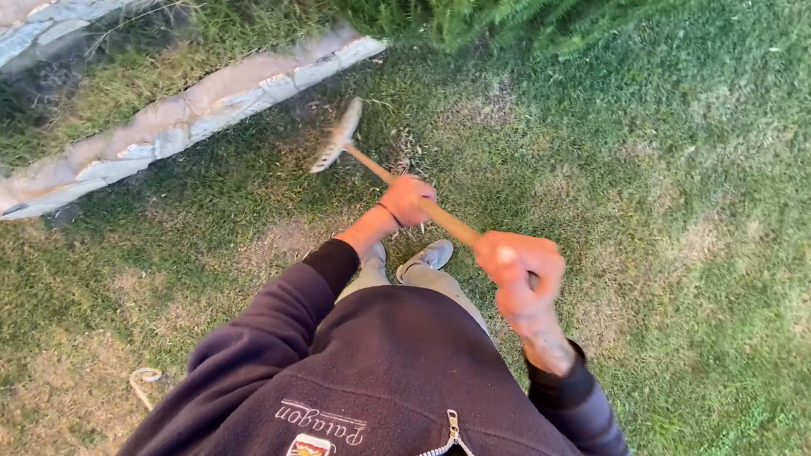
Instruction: The recorder is raking leaves and debris from a grassy area into piles in a backyard environment.
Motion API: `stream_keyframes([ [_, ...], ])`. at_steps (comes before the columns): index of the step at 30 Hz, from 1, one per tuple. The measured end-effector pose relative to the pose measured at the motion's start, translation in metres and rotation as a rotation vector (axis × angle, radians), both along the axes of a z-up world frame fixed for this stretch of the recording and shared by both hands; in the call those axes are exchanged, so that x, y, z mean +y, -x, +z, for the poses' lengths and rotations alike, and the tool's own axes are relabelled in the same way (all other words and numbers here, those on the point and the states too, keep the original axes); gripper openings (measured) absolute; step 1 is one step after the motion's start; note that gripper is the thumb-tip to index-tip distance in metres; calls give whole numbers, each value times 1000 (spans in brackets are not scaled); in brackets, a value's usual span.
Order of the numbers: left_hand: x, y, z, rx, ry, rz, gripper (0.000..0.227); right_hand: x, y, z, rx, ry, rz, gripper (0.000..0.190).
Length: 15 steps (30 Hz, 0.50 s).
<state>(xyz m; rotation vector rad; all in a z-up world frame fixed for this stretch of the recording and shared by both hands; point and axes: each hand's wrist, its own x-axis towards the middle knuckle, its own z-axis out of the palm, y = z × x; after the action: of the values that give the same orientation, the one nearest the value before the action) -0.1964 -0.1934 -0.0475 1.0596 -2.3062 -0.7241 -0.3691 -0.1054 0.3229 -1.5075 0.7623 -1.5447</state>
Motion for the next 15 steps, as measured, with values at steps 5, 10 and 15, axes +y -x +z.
stream_keyframes([
  [5, 16, 115, 74, 85, -166, -89, 17, 22, 67, 59, 137, 27, -140, 44],
  [10, 9, 132, 132, 68, -115, -122, 6, 31, 82, 80, -47, -70, -340, 38],
  [15, -55, 84, 87, -113, -90, -85, 13, -21, 75, 16, -156, 219, -122, 38],
])
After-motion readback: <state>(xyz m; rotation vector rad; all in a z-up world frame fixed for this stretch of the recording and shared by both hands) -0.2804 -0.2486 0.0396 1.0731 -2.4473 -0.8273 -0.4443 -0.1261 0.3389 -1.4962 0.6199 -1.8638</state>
